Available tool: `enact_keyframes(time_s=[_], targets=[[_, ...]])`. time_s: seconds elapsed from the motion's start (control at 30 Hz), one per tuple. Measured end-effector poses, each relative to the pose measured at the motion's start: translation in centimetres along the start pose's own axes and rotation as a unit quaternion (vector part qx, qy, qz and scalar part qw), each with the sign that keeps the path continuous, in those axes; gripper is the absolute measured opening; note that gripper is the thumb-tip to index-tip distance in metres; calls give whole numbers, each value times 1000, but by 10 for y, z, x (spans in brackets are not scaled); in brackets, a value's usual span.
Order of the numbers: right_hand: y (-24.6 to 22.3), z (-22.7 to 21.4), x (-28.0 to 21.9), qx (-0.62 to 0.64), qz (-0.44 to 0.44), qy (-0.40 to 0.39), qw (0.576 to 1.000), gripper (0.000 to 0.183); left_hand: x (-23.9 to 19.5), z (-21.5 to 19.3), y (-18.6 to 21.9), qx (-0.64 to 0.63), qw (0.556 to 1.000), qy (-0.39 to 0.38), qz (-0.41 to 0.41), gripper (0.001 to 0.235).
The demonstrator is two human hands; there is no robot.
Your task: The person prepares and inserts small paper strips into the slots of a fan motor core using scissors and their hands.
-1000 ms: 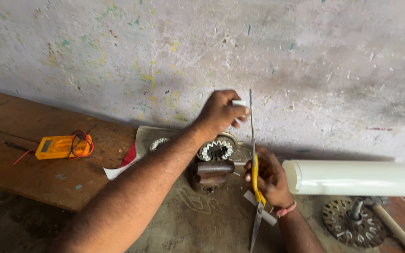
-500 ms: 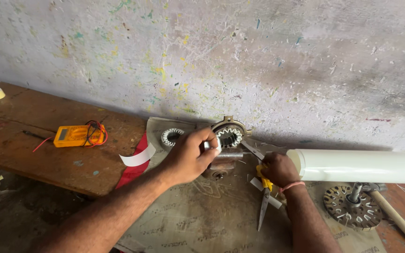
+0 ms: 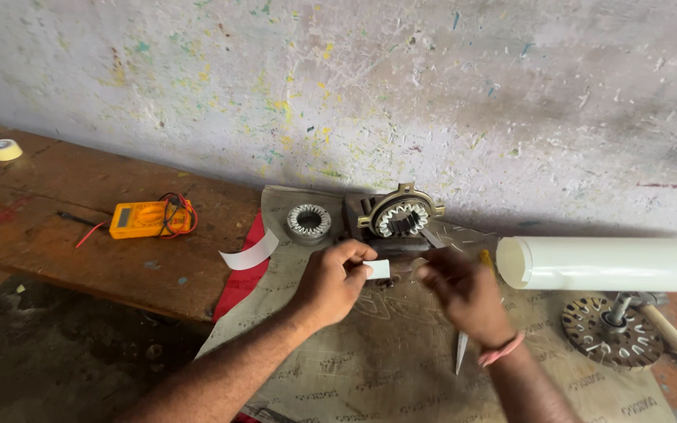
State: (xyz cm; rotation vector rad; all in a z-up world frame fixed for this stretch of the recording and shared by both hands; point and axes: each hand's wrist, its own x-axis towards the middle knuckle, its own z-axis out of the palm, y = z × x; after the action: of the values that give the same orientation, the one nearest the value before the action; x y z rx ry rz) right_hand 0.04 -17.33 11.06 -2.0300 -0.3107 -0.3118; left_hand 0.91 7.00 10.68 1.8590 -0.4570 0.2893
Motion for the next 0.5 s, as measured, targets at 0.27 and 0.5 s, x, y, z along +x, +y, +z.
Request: enact_keyframes(time_s=[0.27, 0.5], targets=[[4, 55, -33, 185, 33, -32, 982, 6, -24, 6, -3, -11, 997, -49, 60, 24], [-4, 63, -50, 81, -89, 2, 993, 7, -23, 3, -14, -100, 980, -138, -99, 3]])
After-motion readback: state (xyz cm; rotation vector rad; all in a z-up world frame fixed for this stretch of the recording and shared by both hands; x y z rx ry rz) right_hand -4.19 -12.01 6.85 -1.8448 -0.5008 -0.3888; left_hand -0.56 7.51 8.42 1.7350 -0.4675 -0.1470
